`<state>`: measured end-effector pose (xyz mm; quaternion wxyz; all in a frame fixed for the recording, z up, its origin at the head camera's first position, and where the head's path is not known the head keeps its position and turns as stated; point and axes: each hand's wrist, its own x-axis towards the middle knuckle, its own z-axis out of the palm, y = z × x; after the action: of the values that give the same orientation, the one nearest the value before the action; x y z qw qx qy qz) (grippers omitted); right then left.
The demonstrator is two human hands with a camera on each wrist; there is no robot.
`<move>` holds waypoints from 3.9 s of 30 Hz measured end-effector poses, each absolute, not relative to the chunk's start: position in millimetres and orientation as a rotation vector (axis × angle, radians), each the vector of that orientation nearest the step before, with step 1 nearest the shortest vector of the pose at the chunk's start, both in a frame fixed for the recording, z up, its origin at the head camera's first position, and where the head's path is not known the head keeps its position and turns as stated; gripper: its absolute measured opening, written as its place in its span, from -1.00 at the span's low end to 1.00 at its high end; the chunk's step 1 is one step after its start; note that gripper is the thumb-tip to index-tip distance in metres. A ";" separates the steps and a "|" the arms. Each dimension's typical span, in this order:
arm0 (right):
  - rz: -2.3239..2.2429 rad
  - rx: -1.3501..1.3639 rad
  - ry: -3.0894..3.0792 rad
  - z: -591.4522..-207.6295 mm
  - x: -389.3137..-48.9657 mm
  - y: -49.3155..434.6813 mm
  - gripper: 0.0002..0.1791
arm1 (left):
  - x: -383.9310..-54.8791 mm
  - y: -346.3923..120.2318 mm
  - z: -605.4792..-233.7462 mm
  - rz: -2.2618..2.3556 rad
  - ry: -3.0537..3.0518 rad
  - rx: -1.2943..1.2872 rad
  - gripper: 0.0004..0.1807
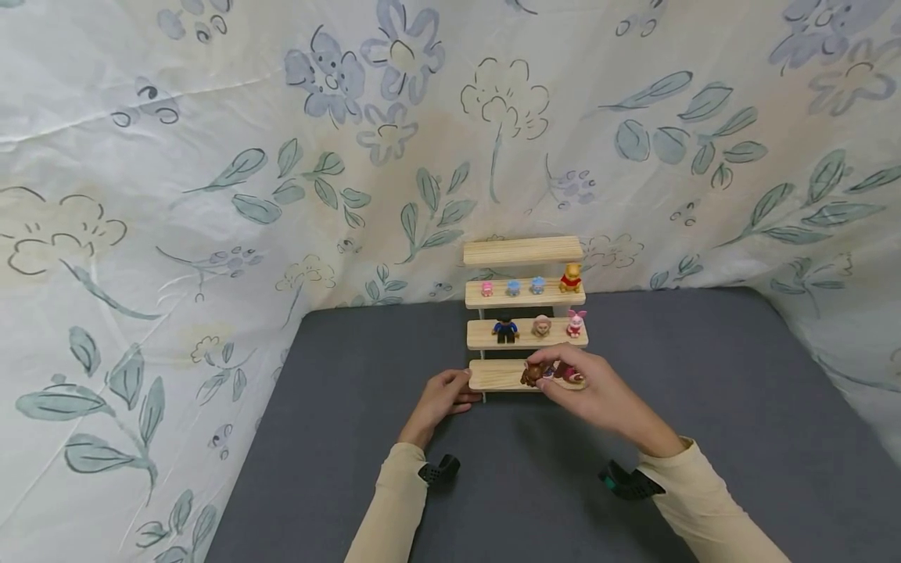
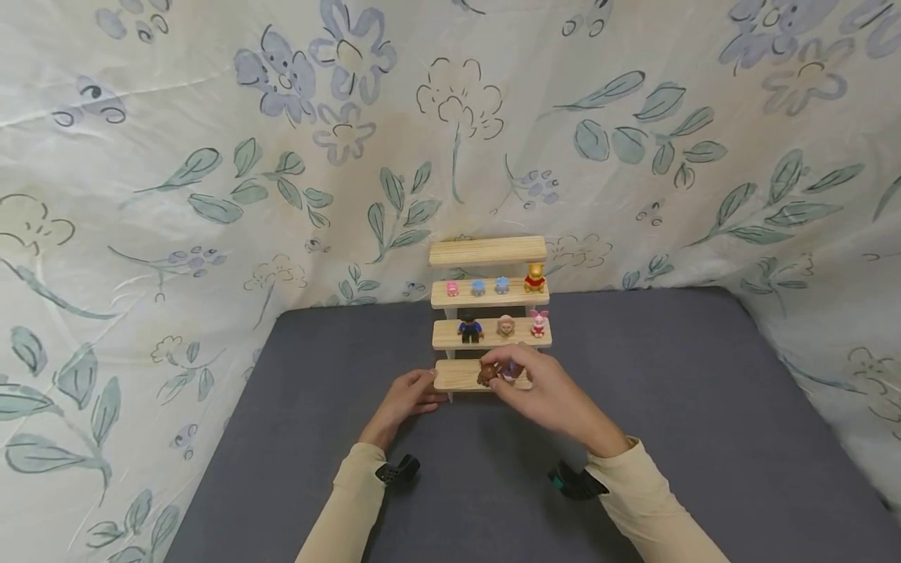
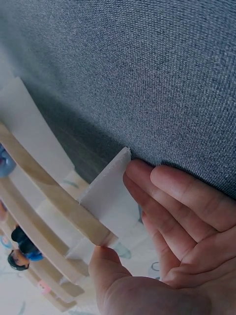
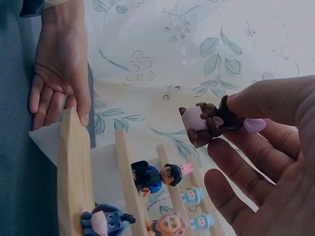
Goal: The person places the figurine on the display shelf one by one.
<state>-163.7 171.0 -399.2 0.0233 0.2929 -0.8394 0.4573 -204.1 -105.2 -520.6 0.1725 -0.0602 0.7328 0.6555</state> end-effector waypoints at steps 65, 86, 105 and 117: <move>1.447 0.887 -2.767 -447.3 -217.5 136.5 -0.78 | -210.9 -112.7 -524.2 1.835 2.075 -0.171 -0.42; 1.357 0.875 -2.820 -453.1 -222.2 129.6 -0.76 | -213.9 -114.5 -522.7 1.840 2.058 -0.166 -0.41; 0.892 0.892 -2.798 -449.6 -218.9 125.6 -0.77 | -212.8 -114.2 -519.3 1.836 2.055 -0.165 -0.42; 0.757 0.895 -2.723 -436.0 -200.2 126.0 -0.66 | -206.4 -119.1 -517.6 1.820 2.050 -0.149 -0.42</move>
<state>-200.2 126.0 -436.0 0.0882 0.3007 -0.9150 0.2542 -206.4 -119.1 -517.6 0.1968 -0.0533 0.7322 0.6498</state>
